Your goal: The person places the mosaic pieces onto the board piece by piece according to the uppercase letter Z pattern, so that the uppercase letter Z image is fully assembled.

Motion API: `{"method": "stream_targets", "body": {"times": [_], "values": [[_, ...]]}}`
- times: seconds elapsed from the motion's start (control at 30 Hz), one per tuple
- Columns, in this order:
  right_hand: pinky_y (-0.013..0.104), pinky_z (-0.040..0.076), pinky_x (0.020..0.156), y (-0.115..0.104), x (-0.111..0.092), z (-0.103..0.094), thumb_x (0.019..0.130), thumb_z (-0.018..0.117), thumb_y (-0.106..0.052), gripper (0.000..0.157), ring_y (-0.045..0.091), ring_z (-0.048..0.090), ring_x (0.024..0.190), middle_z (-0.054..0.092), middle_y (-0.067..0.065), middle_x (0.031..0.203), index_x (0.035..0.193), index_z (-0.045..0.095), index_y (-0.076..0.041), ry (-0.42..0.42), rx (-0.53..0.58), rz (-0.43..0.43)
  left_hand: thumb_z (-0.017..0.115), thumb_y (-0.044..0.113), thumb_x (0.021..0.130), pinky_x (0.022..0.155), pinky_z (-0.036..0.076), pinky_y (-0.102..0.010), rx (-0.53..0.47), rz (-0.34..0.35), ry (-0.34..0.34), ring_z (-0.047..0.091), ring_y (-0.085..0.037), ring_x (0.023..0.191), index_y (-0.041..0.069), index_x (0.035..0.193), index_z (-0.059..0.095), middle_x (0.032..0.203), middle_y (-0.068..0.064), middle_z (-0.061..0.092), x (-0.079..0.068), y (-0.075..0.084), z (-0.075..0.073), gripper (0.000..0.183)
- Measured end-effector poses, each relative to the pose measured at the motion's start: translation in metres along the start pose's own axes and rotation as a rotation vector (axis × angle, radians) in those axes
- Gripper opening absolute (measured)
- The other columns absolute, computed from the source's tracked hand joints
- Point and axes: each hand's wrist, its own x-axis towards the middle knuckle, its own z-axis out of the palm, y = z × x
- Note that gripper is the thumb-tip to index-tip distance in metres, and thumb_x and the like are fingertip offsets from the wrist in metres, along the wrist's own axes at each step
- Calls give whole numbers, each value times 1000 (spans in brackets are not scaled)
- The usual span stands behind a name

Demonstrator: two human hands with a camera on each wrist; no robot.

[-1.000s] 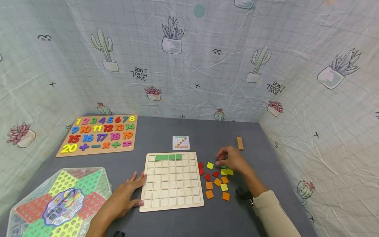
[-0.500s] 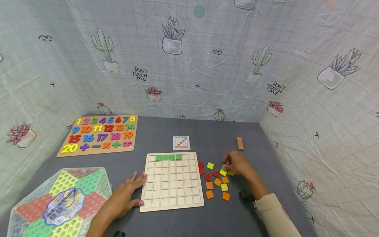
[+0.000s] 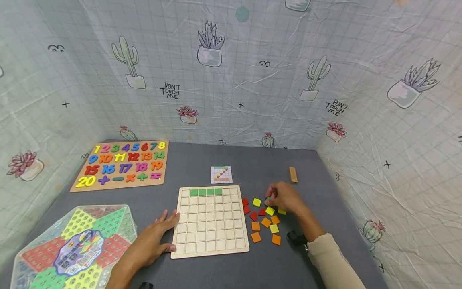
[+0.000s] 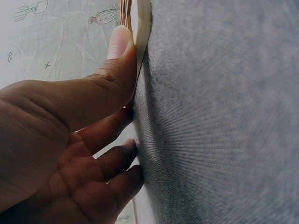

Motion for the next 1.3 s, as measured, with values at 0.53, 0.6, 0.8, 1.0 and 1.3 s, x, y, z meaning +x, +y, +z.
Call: {"method": "stream_targets", "body": {"times": [0.53,0.6,0.8,1.0,1.3], "values": [[32,51,69,-46,26,28,92,85,-16,10,15,62,77,72,-3,86,93,76,-20,107,62,-104,92,22,78,116,37,-74,-3,-6,3,31,-50,157,9,160,49,168,-14,42,1,0,1,94],[32,51,68,-52,31,33,92,85,-18,10,15,62,76,72,-4,86,93,76,-21,107,74,-109,92,22,78,115,37,-74,-5,-3,3,31,-50,157,9,160,49,167,-15,42,0,0,2,94],[32,51,69,-67,45,46,92,85,-18,10,14,62,75,70,-4,86,93,76,-20,90,90,-127,92,22,78,115,38,-74,-12,10,5,32,-50,157,8,159,49,167,-15,44,-1,0,2,93],[31,52,67,-80,55,55,91,86,-14,10,14,63,74,71,-2,83,91,77,-17,79,111,-131,92,20,79,116,38,-73,-6,16,13,31,-50,157,7,160,49,167,-15,42,-1,0,1,92],[28,49,62,-90,65,70,88,88,-14,11,14,61,69,69,-2,77,86,77,-16,89,84,-111,91,21,80,115,39,-73,-3,20,16,32,-50,157,8,160,48,167,-15,43,-2,-1,0,92]]}}
